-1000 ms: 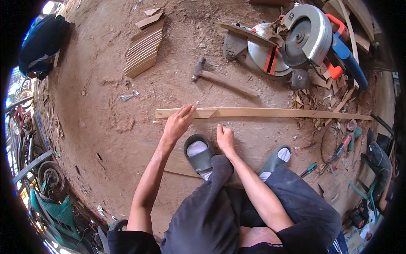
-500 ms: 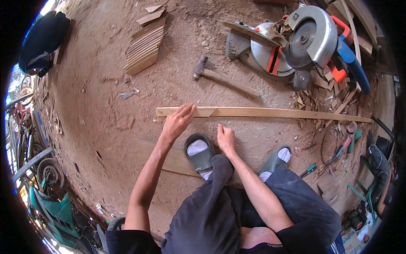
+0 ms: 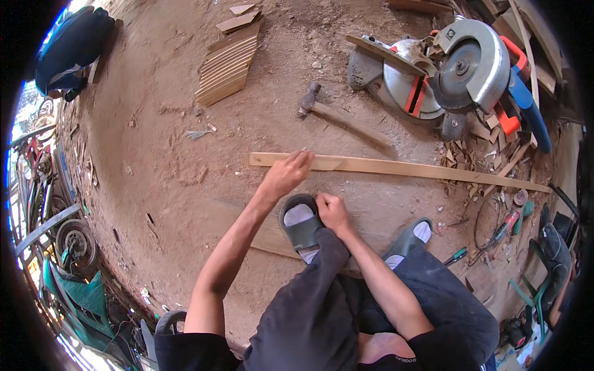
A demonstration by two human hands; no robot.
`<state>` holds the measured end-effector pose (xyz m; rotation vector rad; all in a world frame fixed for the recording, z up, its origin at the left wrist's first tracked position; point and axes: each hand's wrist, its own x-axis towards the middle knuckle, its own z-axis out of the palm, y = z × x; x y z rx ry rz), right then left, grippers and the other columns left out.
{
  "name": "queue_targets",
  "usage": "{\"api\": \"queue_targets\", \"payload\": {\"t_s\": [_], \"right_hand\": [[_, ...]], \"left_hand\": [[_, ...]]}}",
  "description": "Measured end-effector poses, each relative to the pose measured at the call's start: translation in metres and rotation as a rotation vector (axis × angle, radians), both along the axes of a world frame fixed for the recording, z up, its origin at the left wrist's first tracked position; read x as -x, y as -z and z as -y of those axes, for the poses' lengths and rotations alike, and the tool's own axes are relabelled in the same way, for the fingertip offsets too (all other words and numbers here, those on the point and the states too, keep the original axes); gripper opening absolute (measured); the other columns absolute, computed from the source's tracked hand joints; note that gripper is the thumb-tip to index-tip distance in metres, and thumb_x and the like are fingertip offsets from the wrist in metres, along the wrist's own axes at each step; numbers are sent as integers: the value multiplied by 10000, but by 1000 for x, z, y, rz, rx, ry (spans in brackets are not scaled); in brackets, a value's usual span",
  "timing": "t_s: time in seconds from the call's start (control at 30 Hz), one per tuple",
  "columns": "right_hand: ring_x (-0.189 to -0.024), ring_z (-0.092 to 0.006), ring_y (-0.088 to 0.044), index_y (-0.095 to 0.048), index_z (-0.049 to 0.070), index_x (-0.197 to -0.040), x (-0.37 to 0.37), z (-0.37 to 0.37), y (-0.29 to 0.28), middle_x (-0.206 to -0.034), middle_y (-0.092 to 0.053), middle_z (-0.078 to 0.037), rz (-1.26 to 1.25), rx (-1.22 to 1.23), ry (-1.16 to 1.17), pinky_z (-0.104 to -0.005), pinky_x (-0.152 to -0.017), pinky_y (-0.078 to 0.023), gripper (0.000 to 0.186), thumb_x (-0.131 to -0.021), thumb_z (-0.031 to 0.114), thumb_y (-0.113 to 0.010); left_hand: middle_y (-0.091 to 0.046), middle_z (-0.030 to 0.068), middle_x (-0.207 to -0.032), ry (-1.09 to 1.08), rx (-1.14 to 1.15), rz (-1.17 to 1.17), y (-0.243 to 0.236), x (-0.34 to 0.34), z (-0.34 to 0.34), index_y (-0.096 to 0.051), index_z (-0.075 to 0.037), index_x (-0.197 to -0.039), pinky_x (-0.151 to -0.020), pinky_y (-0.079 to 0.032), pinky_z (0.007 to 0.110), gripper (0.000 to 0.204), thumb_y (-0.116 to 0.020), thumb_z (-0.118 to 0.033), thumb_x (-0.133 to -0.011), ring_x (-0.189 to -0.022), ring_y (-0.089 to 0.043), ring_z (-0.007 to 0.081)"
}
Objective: The person uses pliers to remove nails from a thin piece of wood trim, then uses a pencil to mark cut lines on the wood surface while working on the ground in a workshop.
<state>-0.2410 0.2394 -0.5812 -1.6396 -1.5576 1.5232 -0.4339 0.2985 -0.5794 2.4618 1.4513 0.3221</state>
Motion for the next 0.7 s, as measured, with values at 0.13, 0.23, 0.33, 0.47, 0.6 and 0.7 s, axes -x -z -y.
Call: {"api": "queue_targets", "payload": {"t_s": [0.13,0.23,0.33,0.47,0.6,0.7], "right_hand": [[-676,-439,-655,-692,10,-802,10,-3,5,-703,-640,-240,107,-122,-228,-516,-622,-512,282,-918,239,-576],[-753,-436,-651,-682,9,-832,10,-9,9,-742,-653,-233,163,-141,-367,-501,-675,-505,239,-901,225,-610],[-971,-391,-645,-657,9,-1007,12,-13,18,-961,-675,-237,85,-37,-298,-490,-827,-480,250,-899,231,-613],[-1123,-335,-606,-596,3,-1182,20,-9,23,-1173,-640,-238,-52,-10,-137,-471,-925,-441,352,-925,245,-598],[-1182,-282,-554,-526,25,-1322,27,6,59,-1294,-578,-207,-91,-68,119,-426,-981,-414,433,-974,276,-587],[-1242,-281,-515,-467,30,-1403,51,16,61,-1349,-535,-208,-160,-57,102,-409,-1035,-381,493,-1020,331,-548]], "left_hand": [[-636,82,-978,91,-1,-34,0,-47,-20,-645,10,-1153,-705,-580,312,401,-657,-166,-792,-976,-649,209],[-632,66,-930,130,23,-125,-4,-79,-28,-660,23,-1087,-668,-579,309,339,-641,-144,-792,-950,-647,193],[-640,69,-899,174,11,-145,-5,-94,-34,-663,15,-937,-626,-577,301,203,-637,-104,-775,-922,-644,184],[-640,73,-876,186,27,-122,-4,-101,-39,-668,2,-878,-646,-580,305,153,-641,-92,-761,-918,-642,190],[-647,79,-867,192,23,-100,3,-116,-44,-679,3,-872,-679,-584,311,148,-643,-86,-759,-918,-643,198],[-654,87,-874,178,72,-191,4,-97,-31,-685,19,-900,-690,-585,304,187,-650,-86,-748,-918,-643,198]]}}
